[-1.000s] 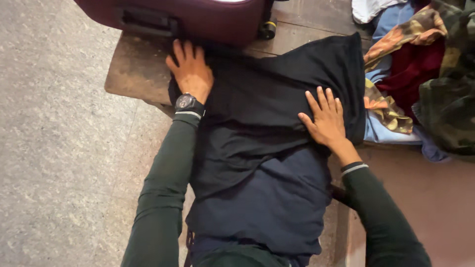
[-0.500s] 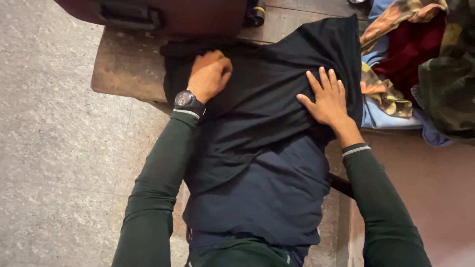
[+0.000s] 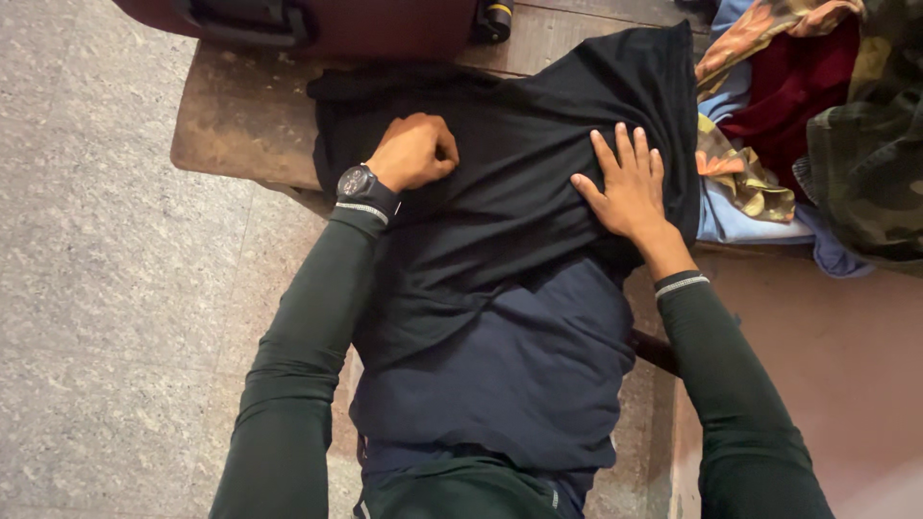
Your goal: The person folds a black t-shirt and a pair of white pants on a wooden table. They smooth the fabric, fold the sleeves and sides of the shirt, and then fold the pants in half before placing them into a maroon suitcase.
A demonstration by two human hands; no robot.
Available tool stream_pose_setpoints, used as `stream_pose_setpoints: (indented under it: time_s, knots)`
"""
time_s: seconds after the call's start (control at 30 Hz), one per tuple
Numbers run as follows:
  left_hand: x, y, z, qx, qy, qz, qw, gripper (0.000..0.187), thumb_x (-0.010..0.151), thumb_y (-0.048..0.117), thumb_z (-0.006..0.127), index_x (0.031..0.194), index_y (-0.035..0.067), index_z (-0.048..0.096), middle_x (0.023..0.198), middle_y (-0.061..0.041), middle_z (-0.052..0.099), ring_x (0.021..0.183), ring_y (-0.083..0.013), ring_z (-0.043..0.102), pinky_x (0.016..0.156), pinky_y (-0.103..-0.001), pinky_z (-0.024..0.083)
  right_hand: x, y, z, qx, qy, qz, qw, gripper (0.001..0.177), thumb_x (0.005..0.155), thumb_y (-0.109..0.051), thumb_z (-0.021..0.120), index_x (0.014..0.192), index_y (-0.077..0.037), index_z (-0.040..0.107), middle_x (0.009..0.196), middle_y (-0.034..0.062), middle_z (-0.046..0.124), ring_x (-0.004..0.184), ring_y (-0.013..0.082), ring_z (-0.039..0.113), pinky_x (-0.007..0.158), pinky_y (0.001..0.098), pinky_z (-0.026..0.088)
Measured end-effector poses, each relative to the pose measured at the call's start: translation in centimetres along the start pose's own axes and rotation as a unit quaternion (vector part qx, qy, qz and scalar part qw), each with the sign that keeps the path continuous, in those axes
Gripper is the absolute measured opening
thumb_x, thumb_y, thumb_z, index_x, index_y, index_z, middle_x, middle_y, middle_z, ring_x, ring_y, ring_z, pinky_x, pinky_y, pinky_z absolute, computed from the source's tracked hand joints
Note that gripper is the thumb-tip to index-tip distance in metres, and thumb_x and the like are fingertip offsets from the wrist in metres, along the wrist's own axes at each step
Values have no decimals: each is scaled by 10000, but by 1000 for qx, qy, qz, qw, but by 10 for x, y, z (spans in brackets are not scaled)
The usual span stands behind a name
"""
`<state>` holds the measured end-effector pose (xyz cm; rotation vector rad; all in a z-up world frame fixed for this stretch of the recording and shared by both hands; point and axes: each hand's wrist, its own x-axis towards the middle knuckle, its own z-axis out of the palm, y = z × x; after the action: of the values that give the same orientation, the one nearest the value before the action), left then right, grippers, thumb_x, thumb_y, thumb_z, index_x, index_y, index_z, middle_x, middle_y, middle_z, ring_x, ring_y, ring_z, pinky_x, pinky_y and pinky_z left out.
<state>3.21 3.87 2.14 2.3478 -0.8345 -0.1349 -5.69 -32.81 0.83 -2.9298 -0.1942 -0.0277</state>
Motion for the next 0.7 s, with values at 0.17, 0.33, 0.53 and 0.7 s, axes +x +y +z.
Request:
stream_pose_setpoints:
  time_s: [0.17, 0.33, 0.53, 0.7]
  knots:
    - [4, -22, 4, -123, 76, -94, 985, 129, 872, 213, 742, 912, 93, 763, 852, -108, 749, 795, -289, 737, 756, -400, 567, 0, -1, 0, 2, 4, 2, 1000, 767, 979, -568, 573, 1621, -203, 365, 1690, 206, 244, 1561, 422, 160, 1220, 615, 148]
    - [3, -22, 4, -125, 94, -81, 984, 144, 873, 226, 770, 923, 91, 766, 873, -108, 753, 820, -283, 734, 760, -391, 561, 0, -1, 3, 2, 18, -5, 1000, 760, 986, -561, 573, 1621, -195, 373, 1688, 210, 260, 1559, 425, 171, 1217, 620, 153]
    - [1, -7, 6, -42, 62, 23, 997, 113, 783, 198, 816, 868, 123, 810, 899, -97, 741, 856, -313, 706, 753, -413, 542, 0, 0, 2, -4, 17, -9, 1000, 759, 992, -555, 571, 1623, -185, 372, 1684, 219, 256, 1554, 436, 172, 1209, 627, 155]
    - [-1, 2, 3, 5, 72, 53, 996, 101, 781, 175, 810, 868, 123, 807, 902, -87, 715, 866, -312, 693, 748, -427, 537, 0, -1, 3, -3, 19, -9, 1000, 751, 995, -553, 570, 1620, -186, 374, 1687, 215, 262, 1558, 432, 178, 1215, 627, 159]
